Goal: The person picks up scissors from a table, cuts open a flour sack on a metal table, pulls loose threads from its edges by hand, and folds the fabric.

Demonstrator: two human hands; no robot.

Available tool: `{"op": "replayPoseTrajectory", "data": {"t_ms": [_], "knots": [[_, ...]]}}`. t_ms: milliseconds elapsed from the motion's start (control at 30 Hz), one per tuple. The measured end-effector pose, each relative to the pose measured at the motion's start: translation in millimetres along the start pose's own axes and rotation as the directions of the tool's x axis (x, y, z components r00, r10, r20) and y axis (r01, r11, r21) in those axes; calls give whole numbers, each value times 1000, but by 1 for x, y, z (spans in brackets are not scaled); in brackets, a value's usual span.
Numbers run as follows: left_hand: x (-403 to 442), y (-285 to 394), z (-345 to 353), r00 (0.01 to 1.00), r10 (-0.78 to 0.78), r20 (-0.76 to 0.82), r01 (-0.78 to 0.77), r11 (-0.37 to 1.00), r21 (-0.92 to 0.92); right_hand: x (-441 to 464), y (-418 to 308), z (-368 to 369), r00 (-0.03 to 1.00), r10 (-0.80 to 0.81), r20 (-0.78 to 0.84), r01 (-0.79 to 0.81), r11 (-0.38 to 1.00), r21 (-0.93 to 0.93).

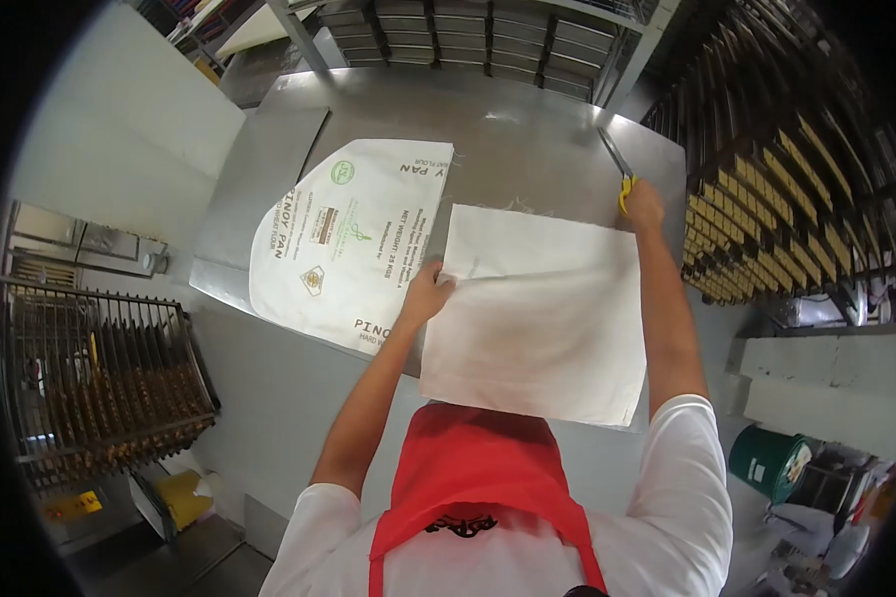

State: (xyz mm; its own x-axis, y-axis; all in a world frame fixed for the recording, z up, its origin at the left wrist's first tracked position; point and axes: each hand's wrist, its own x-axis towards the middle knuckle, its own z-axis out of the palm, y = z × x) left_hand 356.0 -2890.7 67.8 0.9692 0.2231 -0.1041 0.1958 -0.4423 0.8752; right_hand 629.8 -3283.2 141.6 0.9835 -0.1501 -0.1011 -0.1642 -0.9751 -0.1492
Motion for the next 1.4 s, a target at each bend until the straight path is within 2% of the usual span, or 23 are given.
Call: {"op": "replayPoseTrajectory", "data": {"t_ms": [133, 200, 267, 300, 367, 400, 467, 500, 567, 600, 633, 733, 800, 833, 900, 967, 1000, 1100, 1200, 1267, 1300, 1333, 1400], "knots": [[-1, 10, -12, 992, -95, 84, 90, 994, 63, -50, 2, 22, 869, -301, -394, 342, 939, 38], [6, 15, -9, 977, -195, 90, 184, 976, 116, -127, 6, 11, 856, -257, -448, 363, 917, 167], [15, 37, -12, 962, -255, 94, 237, 956, 174, -192, 30, 10, 763, -144, -630, 257, 962, 92], [23, 45, -14, 958, -267, 104, 239, 946, 220, -218, 52, 13, 773, -97, -627, 195, 977, 89], [37, 65, -14, 955, -284, 89, 263, 944, 197, -263, 85, 25, 834, 218, -506, -118, 968, 222], [47, 65, -13, 962, -262, 75, 245, 952, 184, -283, 93, 29, 824, 256, -505, -158, 961, 229], [74, 58, -13, 969, -237, 65, 221, 956, 192, -316, 105, 37, 889, 356, -287, -257, 908, 332], [89, 49, -11, 969, -237, 69, 218, 953, 213, -327, 108, 37, 874, 395, -283, -296, 894, 336], [111, 38, -7, 968, -207, 142, 179, 966, 187, -341, 115, 34, 931, 360, -55, -289, 825, 486], [112, 41, -2, 976, -139, 167, 129, 989, 70, -348, 122, 33, 923, 381, -55, -308, 817, 488], [113, 43, 4, 975, -134, 176, 122, 990, 74, -353, 128, 32, 924, 381, -29, -309, 790, 529], [112, 44, 9, 990, 88, 110, -87, 996, -14, -365, 145, 22, 921, 389, 36, -343, 761, 551], [126, 9, 15, 980, 190, 58, -199, 931, 307, -369, 147, 9, 893, 419, 164, -434, 709, 556], [137, -6, 15, 965, 260, 24, -240, 844, 481, -367, 141, 8, 907, 391, 156, -407, 719, 563], [116, 30, 22, 978, 208, -24, -177, 882, 437, -371, 126, 8, 897, 400, -187, -302, 865, 400], [123, 30, 26, 879, 476, -24, -385, 740, 551, -367, 112, 8, 904, 315, -288, -172, 886, 430], [126, 39, 27, 889, 458, 9, -372, 709, 599, -364, 99, 10, 888, 256, -382, -61, 889, 454], [123, 80, 29, 905, 398, 149, -404, 696, 593, -364, 63, 19, 916, 115, -385, 106, 856, 506], [140, 84, 35, 891, 433, 138, -429, 701, 569, -373, 25, 31, 927, -18, -375, 249, 776, 579], [148, 101, 35, 891, 323, 319, -454, 660, 599, -377, 9, 38, 924, -101, -368, 322, 724, 610], [150, 109, 37, 898, 315, 307, -439, 670, 599, -380, -2, 39, 908, -153, -391, 383, 682, 623], [151, 116, 38, 910, 209, 359, -389, 732, 560, -382, -14, 41, 890, -201, -409, 436, 635, 638], [164, 116, 37, 908, 92, 409, -316, 791, 524, -383, -35, 48, 893, -223, -391, 441, 605, 663]]}}
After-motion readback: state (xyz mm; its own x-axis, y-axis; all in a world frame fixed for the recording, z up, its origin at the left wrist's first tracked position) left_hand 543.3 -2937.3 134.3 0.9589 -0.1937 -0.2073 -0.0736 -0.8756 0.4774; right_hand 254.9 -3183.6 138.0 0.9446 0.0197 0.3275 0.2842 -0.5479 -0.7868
